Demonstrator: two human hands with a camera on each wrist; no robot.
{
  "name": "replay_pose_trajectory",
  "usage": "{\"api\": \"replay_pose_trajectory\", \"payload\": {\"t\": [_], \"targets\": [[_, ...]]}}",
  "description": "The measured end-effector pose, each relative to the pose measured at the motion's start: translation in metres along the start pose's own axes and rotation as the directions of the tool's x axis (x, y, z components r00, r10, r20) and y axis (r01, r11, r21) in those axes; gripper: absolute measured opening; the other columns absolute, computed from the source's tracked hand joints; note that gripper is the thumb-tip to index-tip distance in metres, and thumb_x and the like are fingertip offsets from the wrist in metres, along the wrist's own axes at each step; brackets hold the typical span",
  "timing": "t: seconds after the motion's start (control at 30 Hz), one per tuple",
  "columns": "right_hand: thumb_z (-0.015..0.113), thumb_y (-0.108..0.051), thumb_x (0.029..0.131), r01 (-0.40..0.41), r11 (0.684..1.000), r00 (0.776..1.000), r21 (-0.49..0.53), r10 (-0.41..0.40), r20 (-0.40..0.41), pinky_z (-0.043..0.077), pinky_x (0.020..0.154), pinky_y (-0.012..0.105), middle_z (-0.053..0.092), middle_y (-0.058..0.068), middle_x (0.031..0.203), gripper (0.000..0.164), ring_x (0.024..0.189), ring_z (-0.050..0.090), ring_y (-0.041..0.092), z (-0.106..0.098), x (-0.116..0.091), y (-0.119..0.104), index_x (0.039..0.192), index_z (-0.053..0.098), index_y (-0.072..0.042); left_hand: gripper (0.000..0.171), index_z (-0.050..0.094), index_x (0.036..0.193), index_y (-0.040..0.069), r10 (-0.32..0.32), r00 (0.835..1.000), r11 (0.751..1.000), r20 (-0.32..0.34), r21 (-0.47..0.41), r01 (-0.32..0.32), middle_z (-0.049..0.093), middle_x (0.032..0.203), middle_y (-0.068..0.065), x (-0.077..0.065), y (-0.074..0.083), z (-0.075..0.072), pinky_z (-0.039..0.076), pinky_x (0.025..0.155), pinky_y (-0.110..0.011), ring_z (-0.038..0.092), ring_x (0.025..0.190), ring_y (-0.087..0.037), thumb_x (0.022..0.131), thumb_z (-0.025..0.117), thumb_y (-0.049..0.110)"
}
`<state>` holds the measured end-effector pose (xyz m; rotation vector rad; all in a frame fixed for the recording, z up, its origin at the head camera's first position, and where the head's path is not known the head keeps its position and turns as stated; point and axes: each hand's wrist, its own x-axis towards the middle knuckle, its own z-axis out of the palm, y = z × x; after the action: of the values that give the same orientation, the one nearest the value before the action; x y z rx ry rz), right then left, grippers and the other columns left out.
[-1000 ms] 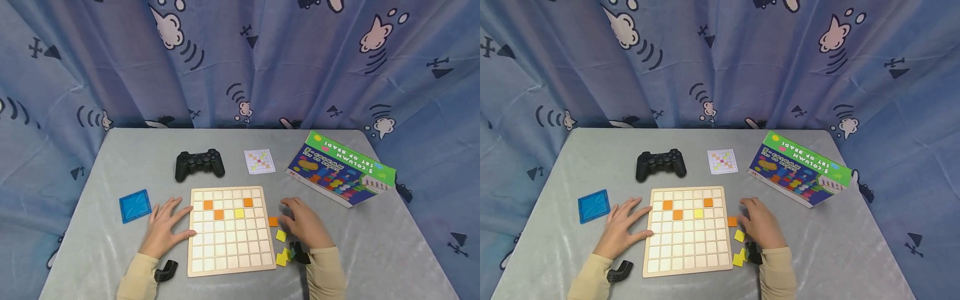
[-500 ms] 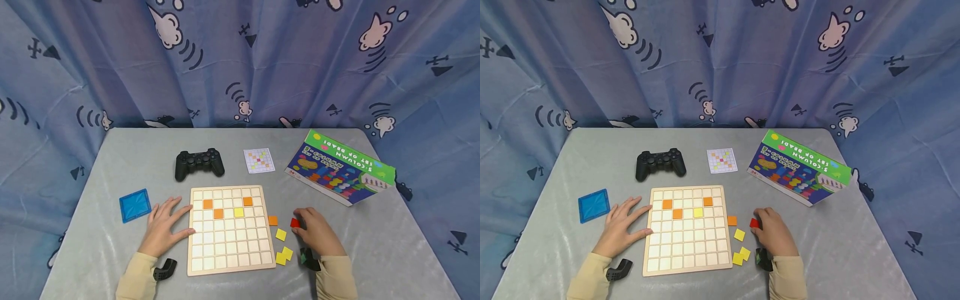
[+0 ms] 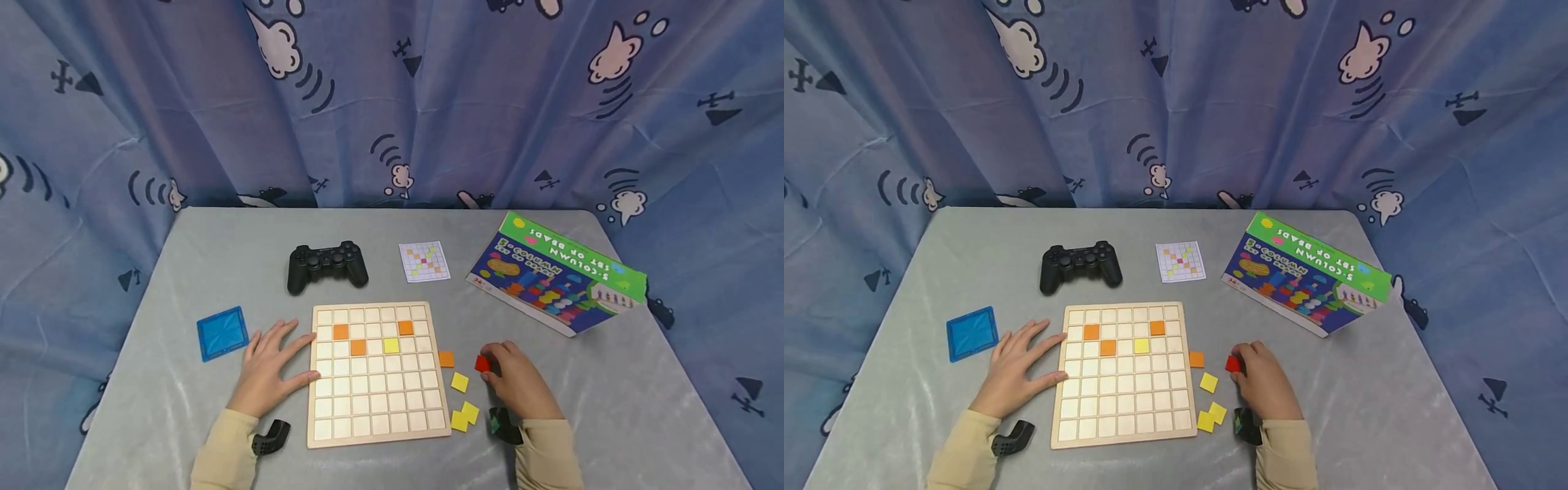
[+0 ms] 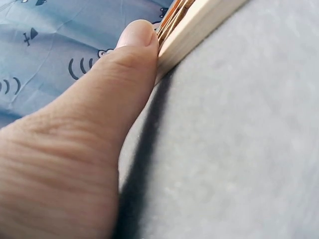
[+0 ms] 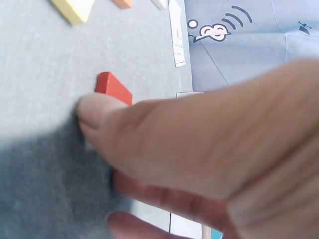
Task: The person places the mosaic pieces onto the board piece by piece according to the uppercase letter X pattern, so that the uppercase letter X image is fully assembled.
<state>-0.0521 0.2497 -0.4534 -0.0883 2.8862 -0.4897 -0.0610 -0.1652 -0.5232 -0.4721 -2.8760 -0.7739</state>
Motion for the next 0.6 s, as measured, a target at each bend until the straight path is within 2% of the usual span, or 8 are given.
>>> {"api": "replay_pose_trajectory", "payload": {"t": [0.3, 0.43, 0.6], "targets": [[0.074, -0.008, 0.083, 0.049, 0.999, 0.996, 0.0, -0.049, -0.07, 0.054, 0.082, 0.046, 0.059, 0.008, 0.095, 0.025, 0.084, 0.058, 0.021, -0.001, 0.002, -0.007, 0.105, 0.062, -0.003, 0.069, 0.058, 0.133, 0.028, 0.015, 1.0, 1.0, -0.014, 0.008, -0.015, 0.042, 0.148, -0.012, 0.001, -0.002, 0.002, 0.011, 0.112, -0.062, 0.03, 0.139, -0.036, 0.073, 0.076, 0.055], [0.074, -0.007, 0.083, 0.08, 0.997, 0.989, 0.005, -0.079, -0.125, 0.053, 0.082, 0.046, 0.061, 0.01, 0.099, 0.026, 0.086, 0.059, 0.022, -0.002, 0.004, -0.012, 0.105, 0.062, -0.001, 0.069, 0.058, 0.133, 0.028, 0.024, 1.0, 1.0, -0.018, 0.013, -0.023, 0.042, 0.148, -0.011, 0.001, -0.004, 0.004, 0.011, 0.112, -0.062, 0.03, 0.14, -0.035, 0.073, 0.075, 0.056], [0.074, -0.007, 0.083, 0.14, 0.99, 0.977, 0.02, -0.135, -0.168, 0.054, 0.076, 0.041, 0.062, 0.009, 0.099, 0.023, 0.083, 0.059, 0.02, 0.0, 0.007, -0.024, 0.103, 0.062, -0.003, 0.068, 0.058, 0.133, 0.029, 0.022, 1.0, 1.0, -0.02, 0.009, -0.021, 0.042, 0.148, -0.011, 0.0, -0.005, 0.005, 0.011, 0.112, -0.062, 0.03, 0.139, -0.036, 0.073, 0.075, 0.056]]}}
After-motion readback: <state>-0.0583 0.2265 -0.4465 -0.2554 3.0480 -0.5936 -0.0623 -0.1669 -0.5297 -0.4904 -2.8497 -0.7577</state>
